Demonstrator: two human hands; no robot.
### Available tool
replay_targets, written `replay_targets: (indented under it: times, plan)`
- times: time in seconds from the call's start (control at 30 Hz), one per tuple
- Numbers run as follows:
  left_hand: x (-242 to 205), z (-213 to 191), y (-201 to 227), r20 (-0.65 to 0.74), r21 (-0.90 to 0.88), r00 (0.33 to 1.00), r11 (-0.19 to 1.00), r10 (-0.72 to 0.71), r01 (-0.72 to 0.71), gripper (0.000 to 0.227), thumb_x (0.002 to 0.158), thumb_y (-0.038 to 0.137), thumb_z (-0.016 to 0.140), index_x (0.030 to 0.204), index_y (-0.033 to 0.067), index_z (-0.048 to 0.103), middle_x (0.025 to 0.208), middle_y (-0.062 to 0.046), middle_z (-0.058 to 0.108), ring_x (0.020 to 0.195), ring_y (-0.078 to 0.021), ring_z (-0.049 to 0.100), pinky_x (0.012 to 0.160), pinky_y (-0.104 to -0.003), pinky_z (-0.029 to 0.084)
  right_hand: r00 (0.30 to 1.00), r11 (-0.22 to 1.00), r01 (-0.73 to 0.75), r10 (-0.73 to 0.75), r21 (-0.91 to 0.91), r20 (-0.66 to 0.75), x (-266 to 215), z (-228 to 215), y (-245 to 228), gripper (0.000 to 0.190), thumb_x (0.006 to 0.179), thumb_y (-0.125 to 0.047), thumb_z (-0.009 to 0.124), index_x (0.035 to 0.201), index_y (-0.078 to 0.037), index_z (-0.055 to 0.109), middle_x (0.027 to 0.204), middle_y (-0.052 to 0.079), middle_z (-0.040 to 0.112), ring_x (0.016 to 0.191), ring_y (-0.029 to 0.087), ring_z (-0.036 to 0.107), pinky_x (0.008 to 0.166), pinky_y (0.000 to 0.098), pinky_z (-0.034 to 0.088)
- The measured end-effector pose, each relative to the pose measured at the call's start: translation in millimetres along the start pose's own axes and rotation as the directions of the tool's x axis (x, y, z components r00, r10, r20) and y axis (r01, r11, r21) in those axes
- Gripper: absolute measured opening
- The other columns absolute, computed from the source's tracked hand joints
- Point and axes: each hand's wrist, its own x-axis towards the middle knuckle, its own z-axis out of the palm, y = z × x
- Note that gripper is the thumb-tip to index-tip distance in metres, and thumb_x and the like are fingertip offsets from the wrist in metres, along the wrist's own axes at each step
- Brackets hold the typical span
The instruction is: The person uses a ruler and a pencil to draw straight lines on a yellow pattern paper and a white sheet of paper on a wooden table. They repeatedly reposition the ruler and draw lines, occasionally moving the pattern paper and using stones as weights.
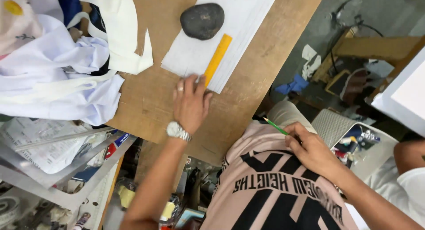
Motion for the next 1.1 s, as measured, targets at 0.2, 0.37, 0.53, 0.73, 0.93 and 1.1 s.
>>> replay_targets:
  times: [0.2,0.37,0.53,0.73,0.93,1.1]
  plan:
    - [-21.1,21.0,26.3,-0.091,-0.121,0.938,0.939,-0.334,0.323,0.055,0.113,0.026,0.086,0.166,0.0142,0.076,0.137,-0.011,0.068,0.126,-0.0435,0.073,0.099,-0.058,0.061,0.979,0.978,0.202,-0.200,0.048,-0.032,25.3,-47.1,43.7,0.030,0.111,-0.025,0.081,0.139,-0.016,0.085,0.109,0.021,0.095,0.110,0.051,0.092,0.095,0.0630,0.072]
    - [-1.0,32.3,29.4,0.015,-0.228,0.899,0.874,-0.437,0.428,0.051,0.109,0.016,0.087,0.158,0.0154,0.077,0.130,-0.014,0.073,0.115,-0.0498,0.084,0.095,-0.059,0.069,0.932,0.936,0.351,-0.351,-0.016,-0.088,79.9,-108.2,51.5,0.036,0.106,-0.023,0.086,0.141,-0.016,0.087,0.112,0.022,0.092,0.113,0.051,0.090,0.098,0.0637,0.071]
    - [65.7,32.8,88.7,0.028,-0.185,0.893,0.876,-0.449,0.446,0.031,0.116,0.019,0.078,0.146,0.0196,0.085,0.122,-0.010,0.073,0.114,-0.0465,0.084,0.099,-0.057,0.069,0.936,0.925,0.350,-0.339,0.148,-0.099,130.6,-187.3,49.0,0.029,0.114,-0.021,0.083,0.140,-0.014,0.092,0.101,0.021,0.091,0.099,0.038,0.088,0.092,0.0549,0.069]
    - [185.5,53.7,174.2,-0.025,-0.195,0.846,0.833,-0.532,0.518,0.027,0.120,0.019,0.072,0.144,0.0194,0.086,0.119,-0.009,0.073,0.115,-0.0424,0.083,0.100,-0.052,0.069,0.933,0.927,0.337,-0.352,-0.167,-0.075,208.0,-338.2,112.0,0.028,0.116,-0.028,0.082,0.142,-0.020,0.090,0.105,0.025,0.090,0.102,0.048,0.088,0.090,0.0597,0.068]
    - [305.9,30.4,268.0,-0.073,-0.539,0.812,0.708,-0.579,0.457,0.027,0.118,0.016,0.076,0.143,0.0122,0.085,0.116,-0.017,0.074,0.114,-0.0552,0.082,0.101,-0.063,0.069,0.844,0.818,0.526,-0.537,-0.233,0.021,288.9,-403.1,78.3,0.035,0.117,-0.041,0.087,0.140,-0.015,0.090,0.110,0.028,0.089,0.108,0.056,0.087,0.089,0.0644,0.066]
    - [399.3,24.7,295.9,-0.118,-0.853,0.708,0.435,-0.697,0.287,0.021,0.119,0.016,0.077,0.138,0.0081,0.078,0.113,-0.015,0.075,0.112,-0.0450,0.083,0.099,-0.056,0.070,0.819,0.804,0.543,-0.571,0.241,0.061,333.3,-367.3,38.9,0.036,0.118,-0.041,0.090,0.144,-0.017,0.087,0.115,0.007,0.093,0.103,0.025,0.081,0.087,0.0411,0.061]
